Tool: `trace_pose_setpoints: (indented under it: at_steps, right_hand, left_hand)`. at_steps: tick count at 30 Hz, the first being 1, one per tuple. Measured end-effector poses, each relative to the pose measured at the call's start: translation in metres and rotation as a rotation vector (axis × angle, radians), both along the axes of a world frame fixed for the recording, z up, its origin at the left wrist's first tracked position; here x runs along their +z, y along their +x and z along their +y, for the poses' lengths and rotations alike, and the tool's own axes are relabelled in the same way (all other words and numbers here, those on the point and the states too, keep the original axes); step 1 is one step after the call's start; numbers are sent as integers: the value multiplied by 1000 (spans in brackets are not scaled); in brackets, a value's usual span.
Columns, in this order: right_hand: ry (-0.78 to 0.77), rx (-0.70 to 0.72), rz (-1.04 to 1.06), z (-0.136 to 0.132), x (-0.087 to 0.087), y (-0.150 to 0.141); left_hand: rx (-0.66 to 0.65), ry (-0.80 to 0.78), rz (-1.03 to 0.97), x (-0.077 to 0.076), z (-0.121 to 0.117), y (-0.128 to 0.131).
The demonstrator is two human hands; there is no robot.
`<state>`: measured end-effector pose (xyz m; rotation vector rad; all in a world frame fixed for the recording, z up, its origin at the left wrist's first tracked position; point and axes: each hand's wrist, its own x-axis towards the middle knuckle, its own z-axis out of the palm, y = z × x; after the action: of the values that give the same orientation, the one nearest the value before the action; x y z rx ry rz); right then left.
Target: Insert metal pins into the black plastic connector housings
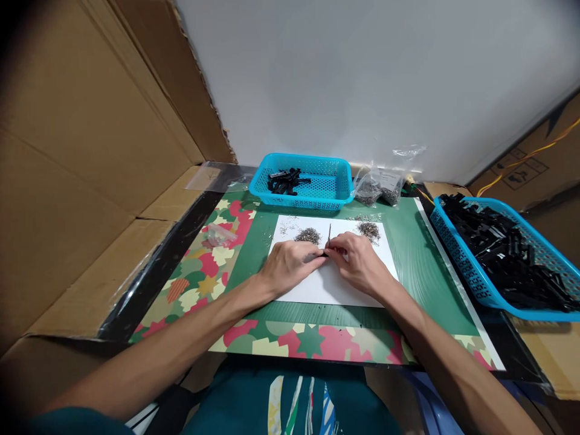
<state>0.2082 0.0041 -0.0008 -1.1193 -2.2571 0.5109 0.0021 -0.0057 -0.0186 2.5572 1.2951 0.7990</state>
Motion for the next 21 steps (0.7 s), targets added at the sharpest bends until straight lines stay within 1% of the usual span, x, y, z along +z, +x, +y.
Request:
trace_pose_setpoints:
  at_steps: [4, 7, 10, 12, 14, 16, 18, 19, 21]
  right_hand:
    - [2, -7, 15, -1, -2, 1]
    - [-29, 0, 65, -1, -3, 2]
    - [-84, -2, 122, -1, -5, 1]
    - [-140, -32, 184, 0, -6, -1]
    - [-179, -104, 283, 2, -6, -3]
    - [-157, -195, 386, 6, -6, -3]
    - [-87, -285, 474, 13, -6, -1]
    - [-55, -330, 513, 17, -7, 1]
    - [-15, -413, 575, 25, -9, 5]
  left_hand:
    - [-1, -57, -56, -2, 1, 0]
    - [-3, -89, -83, -2, 2, 0]
    - [-9, -84, -87, -1, 2, 0]
    - [3, -60, -93, 0, 3, 0]
    - [39, -28, -117, 2, 3, 1]
    - [81, 22, -152, 3, 5, -1]
    - [99, 125, -156, 5, 7, -4]
    - [85, 203, -134, 7, 8, -7]
    - [9, 402, -61, 15, 9, -10]
